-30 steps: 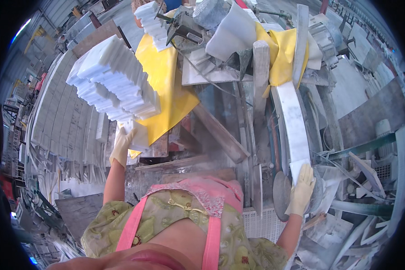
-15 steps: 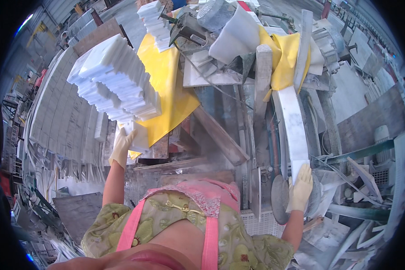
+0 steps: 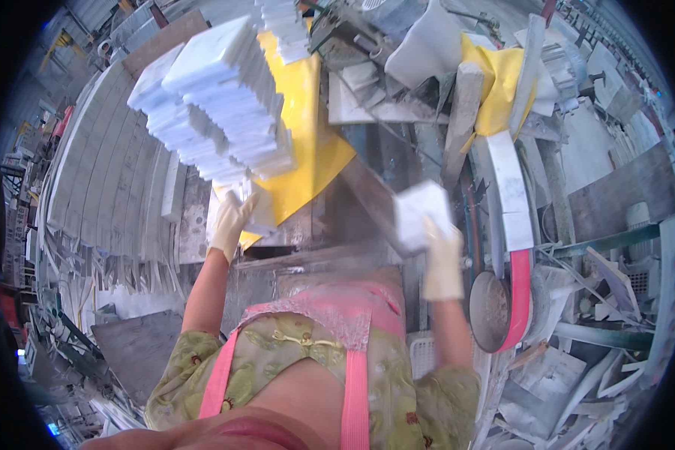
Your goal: The person picks up white foam blocks from a pile and places them onto a yellow surface. They then move to a different area to pick up more blocks and return to stack them. The person repeats this process of picking up and stacking the foam blocks.
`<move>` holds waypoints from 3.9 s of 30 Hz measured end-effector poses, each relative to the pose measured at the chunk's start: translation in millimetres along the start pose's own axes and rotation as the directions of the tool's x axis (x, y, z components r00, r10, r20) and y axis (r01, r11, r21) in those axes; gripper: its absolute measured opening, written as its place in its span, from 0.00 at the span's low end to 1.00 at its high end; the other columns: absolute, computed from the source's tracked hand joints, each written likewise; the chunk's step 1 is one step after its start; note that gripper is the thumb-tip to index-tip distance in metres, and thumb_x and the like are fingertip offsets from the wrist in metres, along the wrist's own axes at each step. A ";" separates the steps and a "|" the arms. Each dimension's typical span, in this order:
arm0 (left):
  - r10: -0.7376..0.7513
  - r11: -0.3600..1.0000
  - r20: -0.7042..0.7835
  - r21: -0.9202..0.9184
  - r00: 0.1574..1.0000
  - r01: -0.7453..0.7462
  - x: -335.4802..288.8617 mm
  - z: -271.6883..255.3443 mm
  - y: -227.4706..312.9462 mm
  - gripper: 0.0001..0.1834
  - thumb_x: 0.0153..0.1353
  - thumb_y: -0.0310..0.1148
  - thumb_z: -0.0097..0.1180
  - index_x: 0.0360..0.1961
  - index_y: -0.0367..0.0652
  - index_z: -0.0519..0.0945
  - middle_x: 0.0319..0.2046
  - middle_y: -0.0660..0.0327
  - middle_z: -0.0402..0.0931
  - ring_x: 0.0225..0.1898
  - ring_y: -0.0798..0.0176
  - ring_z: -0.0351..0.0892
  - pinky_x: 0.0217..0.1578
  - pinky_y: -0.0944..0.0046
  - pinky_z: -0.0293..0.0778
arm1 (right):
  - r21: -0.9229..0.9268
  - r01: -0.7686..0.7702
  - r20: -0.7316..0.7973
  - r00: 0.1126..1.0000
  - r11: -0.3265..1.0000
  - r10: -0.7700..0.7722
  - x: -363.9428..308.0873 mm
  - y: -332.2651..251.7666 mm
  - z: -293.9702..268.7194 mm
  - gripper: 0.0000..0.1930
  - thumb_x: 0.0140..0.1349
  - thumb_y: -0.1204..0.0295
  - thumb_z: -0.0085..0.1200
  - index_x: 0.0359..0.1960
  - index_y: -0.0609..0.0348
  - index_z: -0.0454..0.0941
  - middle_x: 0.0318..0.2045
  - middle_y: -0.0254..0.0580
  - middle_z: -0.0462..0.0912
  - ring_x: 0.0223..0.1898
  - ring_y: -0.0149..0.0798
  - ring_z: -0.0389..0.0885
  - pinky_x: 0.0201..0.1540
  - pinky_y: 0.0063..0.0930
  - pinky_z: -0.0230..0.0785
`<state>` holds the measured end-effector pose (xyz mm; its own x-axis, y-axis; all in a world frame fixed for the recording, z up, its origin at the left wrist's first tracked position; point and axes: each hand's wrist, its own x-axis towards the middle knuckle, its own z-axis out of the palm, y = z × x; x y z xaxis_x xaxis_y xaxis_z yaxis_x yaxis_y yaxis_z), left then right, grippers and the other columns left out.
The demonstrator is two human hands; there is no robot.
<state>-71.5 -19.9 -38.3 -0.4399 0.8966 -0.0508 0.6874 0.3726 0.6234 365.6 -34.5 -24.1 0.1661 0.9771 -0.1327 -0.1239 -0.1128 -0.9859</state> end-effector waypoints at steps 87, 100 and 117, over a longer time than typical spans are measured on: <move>0.065 0.963 -0.066 -0.257 0.996 -0.080 13.7 24.0 -30.8 0.45 0.54 0.43 0.74 0.66 0.28 0.67 0.58 0.45 0.77 0.57 0.52 0.77 0.60 0.55 0.71 | -0.781 0.234 -0.005 0.925 0.579 -0.380 5.0 18.2 -138.0 0.24 0.71 0.65 0.49 0.67 0.58 0.73 0.66 0.52 0.73 0.69 0.54 0.67 0.71 0.44 0.59; -0.101 0.954 -0.080 -0.291 0.992 0.074 -11.5 11.6 5.2 0.44 0.47 0.43 0.74 0.62 0.32 0.71 0.50 0.38 0.81 0.51 0.42 0.83 0.49 0.51 0.79 | -0.990 -0.055 -0.014 0.952 -0.127 -0.305 8.1 61.1 -272.2 0.46 0.60 0.65 0.64 0.77 0.62 0.52 0.77 0.50 0.55 0.78 0.55 0.52 0.77 0.53 0.47; -0.111 0.946 0.003 -0.306 0.994 0.107 -16.4 4.9 10.2 0.48 0.52 0.42 0.72 0.71 0.33 0.64 0.57 0.46 0.78 0.56 0.51 0.79 0.56 0.57 0.75 | -0.944 0.136 0.205 0.956 -0.302 -0.210 54.3 31.3 -257.8 0.48 0.56 0.66 0.68 0.77 0.60 0.54 0.76 0.47 0.60 0.77 0.43 0.57 0.78 0.53 0.45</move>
<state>-54.5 -29.6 -35.0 -0.5121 0.8503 -0.1218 0.4269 0.3750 0.8229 623.0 -31.5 -88.6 -0.0158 0.9948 0.1008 0.9831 -0.0029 0.1831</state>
